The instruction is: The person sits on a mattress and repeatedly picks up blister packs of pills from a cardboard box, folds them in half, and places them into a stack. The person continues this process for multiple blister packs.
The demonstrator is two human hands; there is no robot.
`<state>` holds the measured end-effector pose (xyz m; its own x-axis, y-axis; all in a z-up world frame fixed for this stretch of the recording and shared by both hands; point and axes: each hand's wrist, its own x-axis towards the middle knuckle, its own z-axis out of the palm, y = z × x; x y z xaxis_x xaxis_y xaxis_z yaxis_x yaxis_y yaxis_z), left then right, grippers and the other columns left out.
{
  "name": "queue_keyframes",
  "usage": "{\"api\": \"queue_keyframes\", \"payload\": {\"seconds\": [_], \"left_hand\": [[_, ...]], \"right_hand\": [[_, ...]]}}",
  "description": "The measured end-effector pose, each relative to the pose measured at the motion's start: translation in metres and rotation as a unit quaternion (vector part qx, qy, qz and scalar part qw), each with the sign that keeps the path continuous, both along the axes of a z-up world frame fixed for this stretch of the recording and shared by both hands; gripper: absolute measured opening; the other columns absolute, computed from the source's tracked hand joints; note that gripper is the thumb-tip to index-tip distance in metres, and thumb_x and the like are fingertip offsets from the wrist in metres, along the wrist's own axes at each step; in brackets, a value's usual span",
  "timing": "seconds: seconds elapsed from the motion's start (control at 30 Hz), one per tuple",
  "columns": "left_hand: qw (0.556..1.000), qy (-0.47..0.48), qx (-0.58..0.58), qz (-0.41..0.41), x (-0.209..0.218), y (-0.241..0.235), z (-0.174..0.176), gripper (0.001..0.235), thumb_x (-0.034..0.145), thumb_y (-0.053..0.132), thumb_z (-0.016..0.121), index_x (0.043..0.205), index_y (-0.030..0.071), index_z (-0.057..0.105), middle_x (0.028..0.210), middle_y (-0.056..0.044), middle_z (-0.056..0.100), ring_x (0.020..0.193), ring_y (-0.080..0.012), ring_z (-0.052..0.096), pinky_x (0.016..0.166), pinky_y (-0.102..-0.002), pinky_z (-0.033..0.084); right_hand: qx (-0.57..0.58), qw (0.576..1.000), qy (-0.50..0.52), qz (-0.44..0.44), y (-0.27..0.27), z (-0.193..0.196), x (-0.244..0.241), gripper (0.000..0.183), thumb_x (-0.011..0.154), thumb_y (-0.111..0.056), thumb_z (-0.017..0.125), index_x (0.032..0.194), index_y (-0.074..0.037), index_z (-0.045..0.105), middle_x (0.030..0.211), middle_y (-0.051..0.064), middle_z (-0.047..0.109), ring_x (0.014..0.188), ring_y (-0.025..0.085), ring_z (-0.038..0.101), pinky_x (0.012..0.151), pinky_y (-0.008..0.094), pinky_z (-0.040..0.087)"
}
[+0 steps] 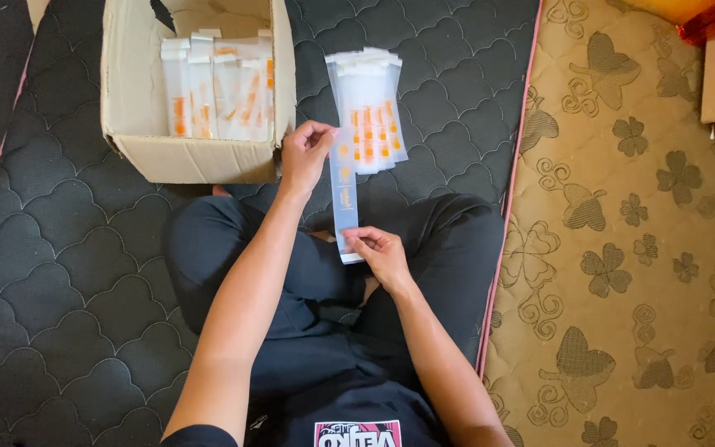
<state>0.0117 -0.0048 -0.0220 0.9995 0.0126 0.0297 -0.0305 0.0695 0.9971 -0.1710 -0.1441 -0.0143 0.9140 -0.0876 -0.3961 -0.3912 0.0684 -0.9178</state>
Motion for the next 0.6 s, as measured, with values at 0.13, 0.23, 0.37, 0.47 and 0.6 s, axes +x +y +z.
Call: {"api": "queue_keyframes", "payload": {"seconds": [0.13,0.23,0.37,0.47,0.6], "left_hand": [[1.000,-0.008,0.002,0.005,0.001,-0.002,-0.002,0.005,0.090,0.013,0.078,0.092,0.008,0.078,0.070,-0.003,0.063,0.059,-0.0078,0.062,0.061,-0.022,0.050],[1.000,-0.001,0.000,0.005,-0.001,-0.001,0.003,0.003,0.090,0.011,0.078,0.090,0.009,0.078,0.068,-0.004,0.063,0.059,-0.0078,0.061,0.061,-0.023,0.050],[0.999,0.039,-0.024,-0.003,-0.007,-0.002,0.024,0.009,0.091,0.016,0.078,0.094,0.008,0.077,0.072,-0.003,0.063,0.063,-0.0079,0.060,0.063,-0.022,0.050],[0.997,0.064,-0.022,-0.023,-0.015,0.008,0.050,0.011,0.094,0.019,0.076,0.097,0.008,0.076,0.074,-0.004,0.062,0.064,-0.0089,0.060,0.064,-0.022,0.050],[0.995,0.081,0.026,-0.043,-0.033,0.029,0.090,0.011,0.097,0.015,0.072,0.104,0.007,0.073,0.080,-0.004,0.062,0.067,-0.0092,0.063,0.065,-0.024,0.050]], "right_hand": [[0.004,1.000,-0.002,-0.002,-0.001,-0.005,0.000,0.021,0.090,-0.007,0.074,0.110,-0.008,0.080,0.084,0.009,0.079,0.078,0.007,0.071,0.071,0.016,0.057],[0.003,1.000,-0.009,0.000,-0.002,-0.007,0.000,0.022,0.090,-0.006,0.074,0.111,-0.007,0.080,0.083,0.010,0.079,0.077,0.008,0.072,0.070,0.017,0.057],[0.017,0.999,-0.030,-0.021,-0.003,-0.004,-0.001,0.021,0.088,-0.005,0.076,0.108,-0.008,0.081,0.084,0.009,0.079,0.076,0.009,0.072,0.070,0.018,0.058],[0.034,0.994,-0.062,-0.080,-0.013,-0.040,0.000,0.021,0.084,-0.003,0.081,0.105,-0.007,0.080,0.084,0.010,0.079,0.071,0.012,0.073,0.064,0.024,0.061],[0.121,0.944,-0.129,-0.280,-0.028,-0.040,0.008,0.037,0.086,0.006,0.075,0.116,-0.006,0.058,0.086,0.010,0.067,0.057,0.022,0.070,0.046,0.025,0.059]]}}
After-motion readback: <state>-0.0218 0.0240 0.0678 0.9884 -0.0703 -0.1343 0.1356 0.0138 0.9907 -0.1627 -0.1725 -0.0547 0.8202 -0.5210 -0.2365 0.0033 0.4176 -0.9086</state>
